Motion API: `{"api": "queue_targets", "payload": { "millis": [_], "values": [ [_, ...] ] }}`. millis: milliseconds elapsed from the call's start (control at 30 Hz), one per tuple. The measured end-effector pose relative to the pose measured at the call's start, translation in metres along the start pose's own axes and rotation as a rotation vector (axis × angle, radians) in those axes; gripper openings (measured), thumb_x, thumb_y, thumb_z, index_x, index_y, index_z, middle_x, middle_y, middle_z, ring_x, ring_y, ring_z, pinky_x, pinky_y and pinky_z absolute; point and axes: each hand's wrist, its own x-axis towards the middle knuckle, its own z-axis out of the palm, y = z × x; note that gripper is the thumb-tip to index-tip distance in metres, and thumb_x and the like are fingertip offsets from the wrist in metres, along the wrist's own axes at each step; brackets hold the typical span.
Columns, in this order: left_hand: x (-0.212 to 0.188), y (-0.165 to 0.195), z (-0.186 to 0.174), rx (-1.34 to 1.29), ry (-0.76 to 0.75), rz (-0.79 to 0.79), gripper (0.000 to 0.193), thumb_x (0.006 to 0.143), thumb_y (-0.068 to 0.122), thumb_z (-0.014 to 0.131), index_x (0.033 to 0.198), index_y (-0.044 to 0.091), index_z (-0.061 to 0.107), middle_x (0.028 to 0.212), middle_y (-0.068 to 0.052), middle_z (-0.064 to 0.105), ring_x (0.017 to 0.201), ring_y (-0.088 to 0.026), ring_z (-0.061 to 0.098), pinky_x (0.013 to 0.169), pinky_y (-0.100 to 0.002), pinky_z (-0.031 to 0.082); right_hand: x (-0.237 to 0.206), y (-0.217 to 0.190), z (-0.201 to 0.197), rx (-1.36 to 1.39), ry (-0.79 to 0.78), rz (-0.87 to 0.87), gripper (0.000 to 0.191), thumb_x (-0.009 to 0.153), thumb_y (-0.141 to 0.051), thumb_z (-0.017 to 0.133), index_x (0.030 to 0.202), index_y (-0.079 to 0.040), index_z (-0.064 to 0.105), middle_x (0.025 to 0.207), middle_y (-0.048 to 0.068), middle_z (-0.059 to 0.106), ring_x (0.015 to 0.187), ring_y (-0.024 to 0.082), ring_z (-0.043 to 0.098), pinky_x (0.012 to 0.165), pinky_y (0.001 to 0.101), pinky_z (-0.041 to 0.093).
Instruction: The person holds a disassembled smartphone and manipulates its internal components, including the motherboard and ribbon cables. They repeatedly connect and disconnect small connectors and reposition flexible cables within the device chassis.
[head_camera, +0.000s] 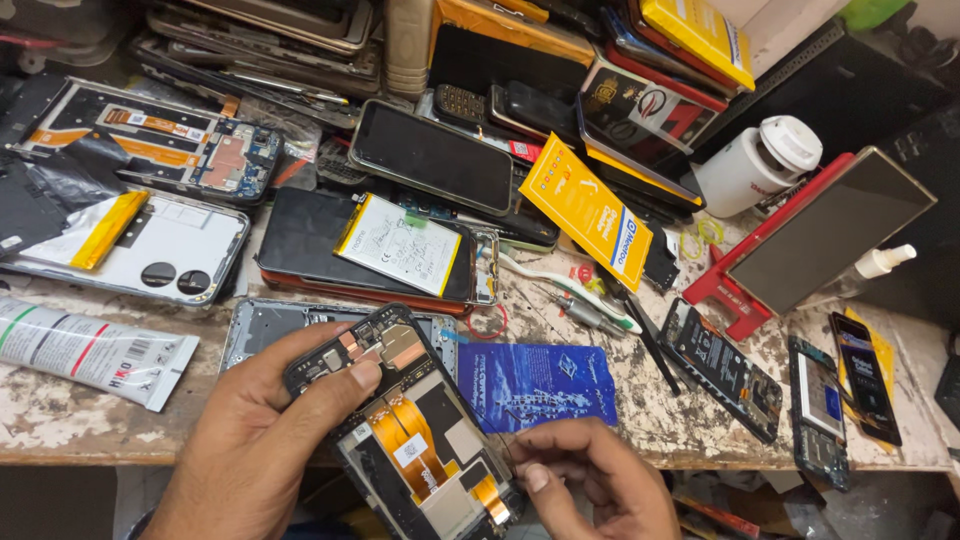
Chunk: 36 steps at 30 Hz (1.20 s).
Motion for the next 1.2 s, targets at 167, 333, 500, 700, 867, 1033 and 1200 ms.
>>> {"api": "queue_targets", "payload": {
  "millis": [167,333,500,700,867,1033,1200],
  "values": [
    [-0.002,0.003,0.005,-0.039,-0.012,0.016,0.037,0.096,0.006,0.068,0.130,-0.007,0.064,0.107,-0.017,0.080,0.093,-0.019,0.074,0.079,-0.034,0.061,0.007,0.005,-0.014,0.208,-0.215,0.074,0.029,0.086,0.011,0.068,0.114,0.007,0.068,0.106,0.020,0.075,0.105,0.022,0.074,0.093,0.0354,0.059],
    [-0.002,0.005,0.008,-0.031,-0.040,0.045,0.035,0.097,0.006,0.068,0.129,-0.008,0.066,0.107,-0.017,0.079,0.093,-0.018,0.074,0.080,-0.033,0.060,0.011,0.002,-0.022,0.273,-0.334,0.113,0.037,0.084,0.013,0.068,0.120,0.008,0.061,0.113,0.019,0.073,0.109,0.021,0.070,0.094,0.0343,0.057],
    [-0.002,0.006,0.010,-0.042,0.008,0.018,0.034,0.096,0.006,0.069,0.128,-0.007,0.065,0.107,-0.019,0.079,0.091,-0.019,0.074,0.078,-0.034,0.060,0.010,-0.005,-0.021,0.260,-0.378,0.146,0.044,0.082,0.014,0.069,0.124,0.007,0.059,0.114,0.019,0.072,0.107,0.019,0.069,0.090,0.0321,0.058],
    [-0.003,0.004,0.009,-0.029,0.010,0.050,0.035,0.095,0.004,0.069,0.128,-0.010,0.069,0.108,-0.018,0.079,0.093,-0.019,0.074,0.080,-0.034,0.060,0.010,-0.009,-0.015,0.259,-0.392,0.116,0.044,0.081,0.015,0.071,0.122,0.006,0.059,0.115,0.019,0.071,0.105,0.018,0.070,0.089,0.0325,0.060],
    [-0.006,0.000,0.005,-0.025,0.023,0.033,0.036,0.096,0.002,0.068,0.130,-0.008,0.064,0.110,-0.021,0.079,0.095,-0.022,0.074,0.082,-0.038,0.060,0.005,-0.011,-0.009,0.213,-0.333,0.109,0.040,0.081,0.015,0.072,0.115,0.002,0.055,0.109,0.014,0.067,0.100,0.012,0.064,0.085,0.0261,0.053],
    [-0.003,-0.003,0.000,-0.021,0.041,0.086,0.039,0.094,-0.003,0.066,0.131,-0.013,0.066,0.115,-0.024,0.078,0.102,-0.026,0.075,0.089,-0.040,0.059,0.009,-0.017,-0.008,0.437,-0.462,0.118,0.041,0.082,0.016,0.072,0.114,0.000,0.052,0.106,0.011,0.062,0.100,0.014,0.065,0.086,0.0280,0.056],
    [-0.004,-0.003,-0.004,-0.017,-0.014,0.129,0.039,0.093,-0.003,0.066,0.131,-0.014,0.064,0.117,-0.024,0.077,0.105,-0.025,0.073,0.092,-0.039,0.058,0.013,-0.027,-0.011,0.416,-0.497,0.246,0.038,0.080,0.013,0.075,0.111,0.003,0.056,0.101,0.014,0.067,0.096,0.016,0.068,0.086,0.0283,0.058]
  ]
}}
